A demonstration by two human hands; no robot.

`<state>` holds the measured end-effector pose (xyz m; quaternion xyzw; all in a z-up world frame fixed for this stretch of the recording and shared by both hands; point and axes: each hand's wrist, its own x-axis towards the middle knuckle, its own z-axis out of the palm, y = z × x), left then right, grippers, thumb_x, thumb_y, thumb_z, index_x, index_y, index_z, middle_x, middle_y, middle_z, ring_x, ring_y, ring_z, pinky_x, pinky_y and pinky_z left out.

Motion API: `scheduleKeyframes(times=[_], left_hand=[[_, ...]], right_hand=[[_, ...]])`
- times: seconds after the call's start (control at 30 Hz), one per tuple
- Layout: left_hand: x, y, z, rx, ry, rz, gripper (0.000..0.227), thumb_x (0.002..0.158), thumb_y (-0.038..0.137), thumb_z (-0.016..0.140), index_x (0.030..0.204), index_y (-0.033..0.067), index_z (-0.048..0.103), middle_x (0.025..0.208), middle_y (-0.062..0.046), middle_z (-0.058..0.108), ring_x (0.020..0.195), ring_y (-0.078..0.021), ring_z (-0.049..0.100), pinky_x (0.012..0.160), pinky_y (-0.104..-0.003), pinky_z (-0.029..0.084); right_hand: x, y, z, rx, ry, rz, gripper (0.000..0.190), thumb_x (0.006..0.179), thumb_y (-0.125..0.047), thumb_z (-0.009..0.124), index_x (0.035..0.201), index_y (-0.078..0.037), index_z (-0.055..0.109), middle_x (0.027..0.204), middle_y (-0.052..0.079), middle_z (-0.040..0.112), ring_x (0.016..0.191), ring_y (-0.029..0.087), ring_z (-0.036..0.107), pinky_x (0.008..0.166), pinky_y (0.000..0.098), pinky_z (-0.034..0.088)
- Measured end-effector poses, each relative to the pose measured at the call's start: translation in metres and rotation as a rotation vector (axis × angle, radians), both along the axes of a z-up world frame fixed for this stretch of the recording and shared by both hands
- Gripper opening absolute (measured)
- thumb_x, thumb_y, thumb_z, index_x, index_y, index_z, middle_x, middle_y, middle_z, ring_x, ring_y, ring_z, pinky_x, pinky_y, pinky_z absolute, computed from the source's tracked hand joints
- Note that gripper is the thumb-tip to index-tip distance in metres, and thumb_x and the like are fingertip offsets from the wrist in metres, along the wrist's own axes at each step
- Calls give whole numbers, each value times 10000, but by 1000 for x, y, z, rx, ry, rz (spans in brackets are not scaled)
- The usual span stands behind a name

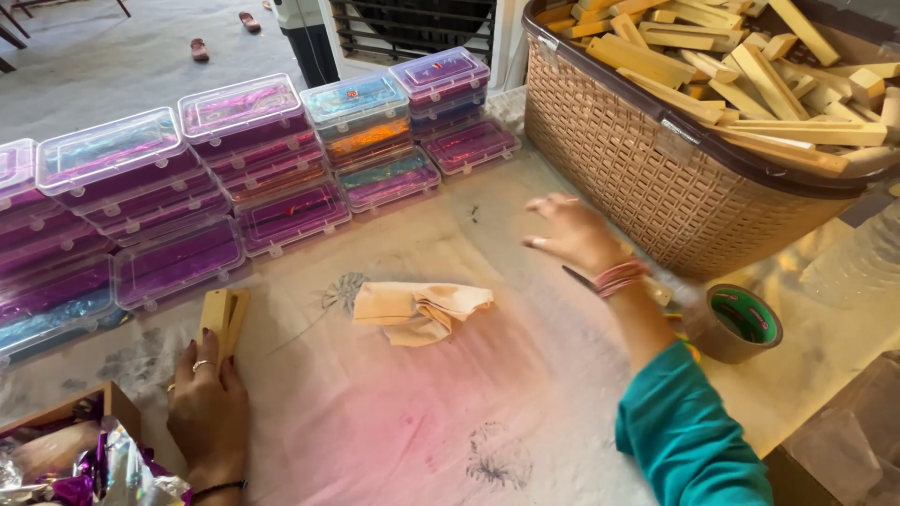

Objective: Inspecting wooden blocks, wiping them with a cloth, and wrapping them in decorative foil.

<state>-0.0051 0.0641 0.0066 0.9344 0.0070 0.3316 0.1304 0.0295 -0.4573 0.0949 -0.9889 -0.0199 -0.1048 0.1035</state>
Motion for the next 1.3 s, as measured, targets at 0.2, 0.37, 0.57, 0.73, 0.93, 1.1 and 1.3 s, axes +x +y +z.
scheduleKeyframes(times=[0.2,0.37,0.57,0.73,0.93,1.1,1.3], left_hand=[[0,1,2,-47,-5,40,389,971,203,723,1358,166,736,1331,-108,718,1090,-364,696,920,-441,556],[12,12,-15,-89,-112,-78,344,980,150,713,1317,83,720,1317,-175,699,1195,-355,687,1034,-427,538],[15,14,-15,-330,-148,-174,424,948,65,746,1361,0,676,1367,-263,644,1293,-379,642,1111,-407,501],[15,9,-9,-280,-123,-181,441,901,45,767,1333,-10,700,1387,-268,634,1294,-385,634,1096,-403,501],[17,15,-9,-184,-111,-175,533,868,45,745,1382,-29,626,1341,-262,655,1256,-404,646,1052,-432,512],[19,13,-11,-303,-50,-152,558,883,101,727,1413,-9,595,1209,-278,685,1058,-437,687,895,-470,543],[14,3,-5,-238,14,52,561,885,119,723,1417,-2,596,1095,-269,698,968,-441,683,845,-486,543]], right_hand=[[-4,-90,-30,-231,329,-144,908,634,-404,965,1401,-154,548,1386,133,592,1367,353,469,1195,414,344],[9,-88,-46,-73,271,-207,907,628,-269,945,1432,-125,549,1414,191,587,1351,335,529,1135,403,429],[15,-109,-61,-23,287,-195,852,632,-296,968,1358,-46,600,1318,222,656,1271,344,600,1097,404,465],[18,-111,-67,26,324,-215,658,673,-267,914,1249,-43,688,1207,237,714,1169,371,676,1025,437,526],[30,-111,-92,-58,201,-227,422,810,-274,769,1131,-10,698,1131,282,706,1074,443,682,939,515,538],[23,-56,-56,123,197,-83,520,794,-334,809,1151,12,656,1104,286,708,1056,432,684,896,507,536],[1,43,0,483,146,78,587,779,-255,804,1263,7,602,1062,192,732,975,282,714,860,409,538]])
